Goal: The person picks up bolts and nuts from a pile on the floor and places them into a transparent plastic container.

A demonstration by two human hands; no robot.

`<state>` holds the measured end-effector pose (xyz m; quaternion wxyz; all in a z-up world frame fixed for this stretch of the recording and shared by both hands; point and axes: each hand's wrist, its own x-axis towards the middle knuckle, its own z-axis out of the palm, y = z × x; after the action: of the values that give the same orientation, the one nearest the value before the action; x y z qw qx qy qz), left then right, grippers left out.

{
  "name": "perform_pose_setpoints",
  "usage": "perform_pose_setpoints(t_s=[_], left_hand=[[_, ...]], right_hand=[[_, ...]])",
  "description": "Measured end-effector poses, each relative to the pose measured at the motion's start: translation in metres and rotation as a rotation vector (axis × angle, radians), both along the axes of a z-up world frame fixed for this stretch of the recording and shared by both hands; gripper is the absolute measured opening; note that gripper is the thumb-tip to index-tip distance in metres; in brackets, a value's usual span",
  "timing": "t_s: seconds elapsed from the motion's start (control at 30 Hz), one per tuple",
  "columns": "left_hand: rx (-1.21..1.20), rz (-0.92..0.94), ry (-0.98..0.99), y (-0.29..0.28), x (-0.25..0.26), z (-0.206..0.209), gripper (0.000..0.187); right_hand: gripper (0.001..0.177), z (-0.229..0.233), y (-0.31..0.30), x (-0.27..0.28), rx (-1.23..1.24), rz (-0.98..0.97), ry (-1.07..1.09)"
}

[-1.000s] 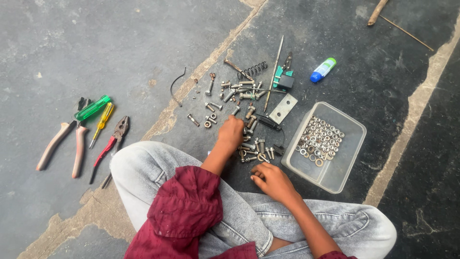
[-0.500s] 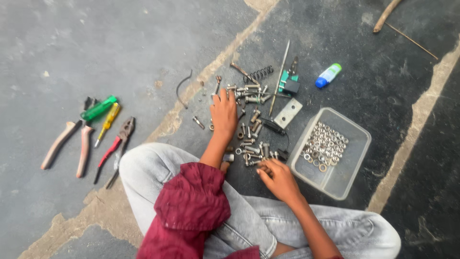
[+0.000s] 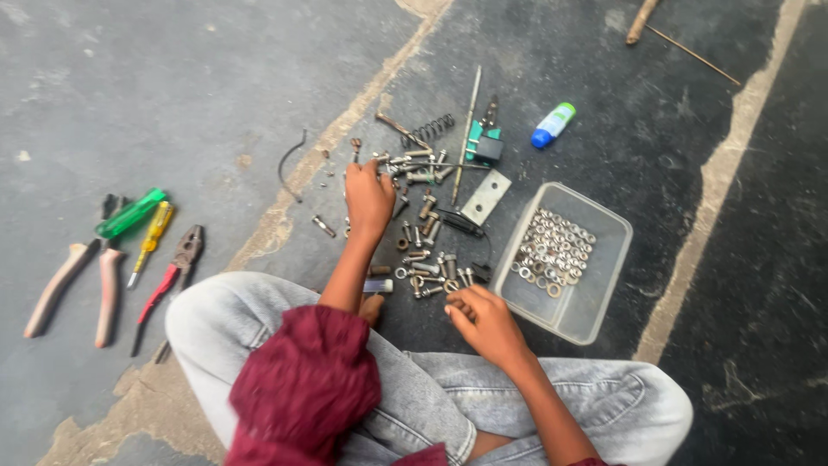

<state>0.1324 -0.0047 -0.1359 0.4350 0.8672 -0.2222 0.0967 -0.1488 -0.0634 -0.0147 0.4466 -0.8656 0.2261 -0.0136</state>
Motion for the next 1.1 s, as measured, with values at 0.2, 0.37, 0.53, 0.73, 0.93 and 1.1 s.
perform_pose_setpoints(t_s=[0.2,0.37,0.53,0.73,0.93,1.1], left_hand=[[-0.061,-0.719,0.551,-0.033,-0.082,0.085,0.019],[0.054,-0.886,0.879,-0.037,-0.153,0.113,0.021],[-0.064,-0.831,1.212,-0.038,-0.171,0.112,0.028],[-0.106,-0.882,1.276,-0.044,-0.173,0.109,0.031],[-0.027,-0.82,0.876,-0.048,-0.175,0.124,0.033],[-0.09,-0.822,0.832,-0.046,-0.171,0.125,0.03]], right_hand=[[0.049,0.032,-0.005,0.001,0.13,-0.429,-0.368],[0.033,0.049,-0.031,-0.024,-0.05,-0.43,-0.446],[0.026,0.044,-0.051,-0.046,-0.053,-0.399,-0.309],[0.019,0.039,-0.097,-0.059,-0.234,-0.348,-0.113],[0.021,0.029,-0.14,-0.066,-0.273,-0.362,0.052],[0.024,-0.006,-0.152,-0.054,-0.5,-0.253,0.193]])
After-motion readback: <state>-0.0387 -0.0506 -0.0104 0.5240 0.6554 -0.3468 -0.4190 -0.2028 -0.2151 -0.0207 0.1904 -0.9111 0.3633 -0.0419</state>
